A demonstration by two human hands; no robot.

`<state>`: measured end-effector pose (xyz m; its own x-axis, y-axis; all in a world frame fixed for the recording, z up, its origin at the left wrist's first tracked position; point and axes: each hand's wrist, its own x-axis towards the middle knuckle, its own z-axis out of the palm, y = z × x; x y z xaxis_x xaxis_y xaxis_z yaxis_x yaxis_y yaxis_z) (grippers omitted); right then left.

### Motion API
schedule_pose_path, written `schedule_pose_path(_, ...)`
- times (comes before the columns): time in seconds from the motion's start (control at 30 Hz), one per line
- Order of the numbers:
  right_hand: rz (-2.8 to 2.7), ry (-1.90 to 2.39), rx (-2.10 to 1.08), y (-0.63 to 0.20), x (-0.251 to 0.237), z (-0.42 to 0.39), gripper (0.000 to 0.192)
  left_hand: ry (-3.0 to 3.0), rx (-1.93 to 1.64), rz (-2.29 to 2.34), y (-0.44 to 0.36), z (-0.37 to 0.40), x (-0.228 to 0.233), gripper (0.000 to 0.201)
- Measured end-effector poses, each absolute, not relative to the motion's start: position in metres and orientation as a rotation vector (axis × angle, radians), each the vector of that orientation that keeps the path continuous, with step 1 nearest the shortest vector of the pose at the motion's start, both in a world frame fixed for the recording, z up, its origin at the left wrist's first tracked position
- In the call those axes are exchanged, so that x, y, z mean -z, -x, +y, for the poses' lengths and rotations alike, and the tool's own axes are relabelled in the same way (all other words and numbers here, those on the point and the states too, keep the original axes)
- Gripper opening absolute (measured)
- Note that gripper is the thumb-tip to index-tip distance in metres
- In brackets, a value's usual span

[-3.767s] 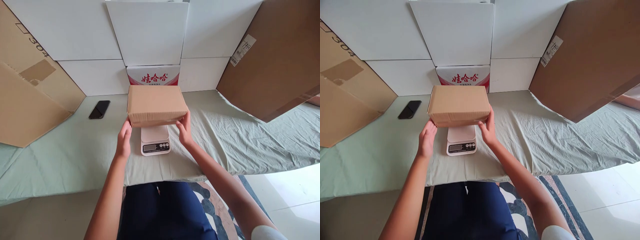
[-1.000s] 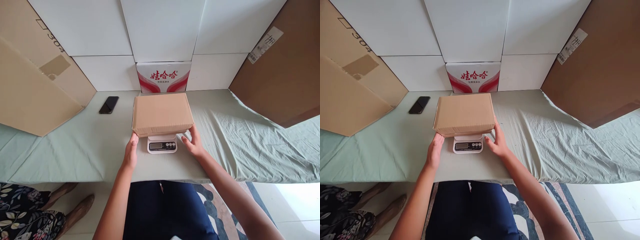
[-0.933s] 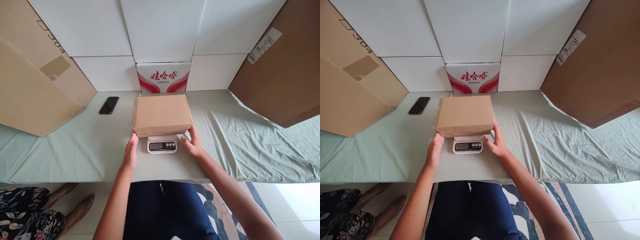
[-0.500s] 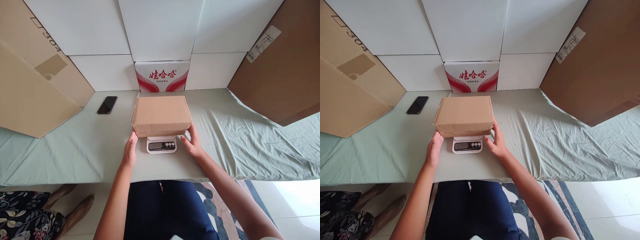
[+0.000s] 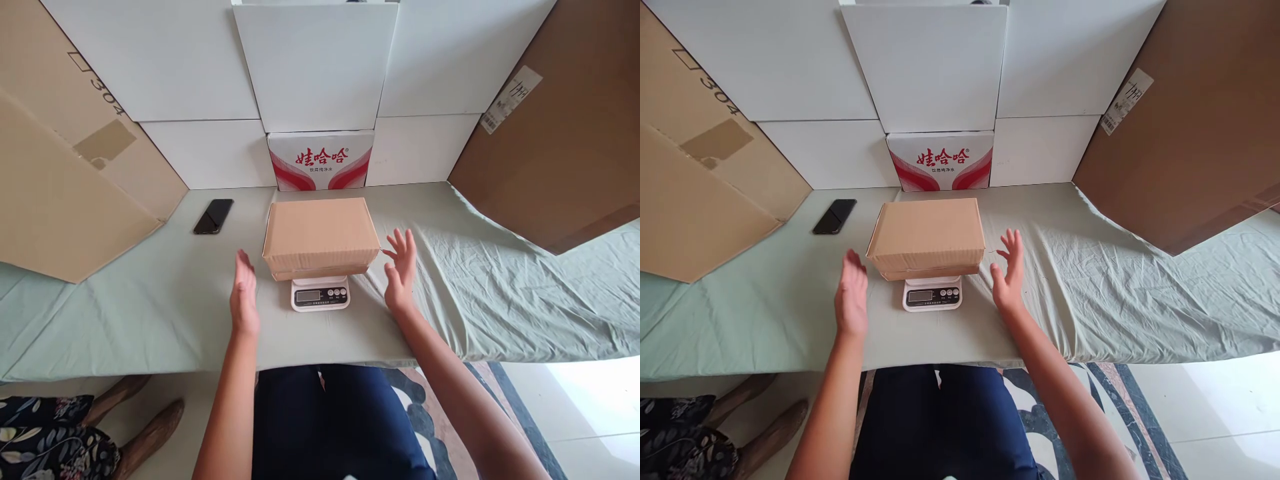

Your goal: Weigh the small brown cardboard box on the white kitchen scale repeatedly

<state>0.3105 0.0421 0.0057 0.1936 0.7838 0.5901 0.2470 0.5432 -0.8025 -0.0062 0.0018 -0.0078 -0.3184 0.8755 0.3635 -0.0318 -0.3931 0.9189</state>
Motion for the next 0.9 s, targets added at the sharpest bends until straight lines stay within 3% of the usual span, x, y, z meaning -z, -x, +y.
schedule_pose_path(0.13,-1.197,1.027,-0.551,-0.314,-0.007,0.046,0.063,-1.153,-1.864,1.161,0.014,0.005,0.009,0.069)
schedule_pose_path(0.4,-1.125,1.062,-0.705,-0.312,-0.002,0.05,0.059,-1.12,-1.711,1.111,0.009,0.007,0.014,0.072)
schedule_pose_path(0.77,-1.205,0.916,-1.088,-0.307,-0.003,0.049,0.074,-1.153,-1.599,1.148,0.005,0.006,0.013,0.082)
schedule_pose_path(0.9,-1.294,0.852,-1.091,-0.306,-0.004,0.045,0.075,-1.2,-1.572,1.143,0.004,0.005,0.014,0.086)
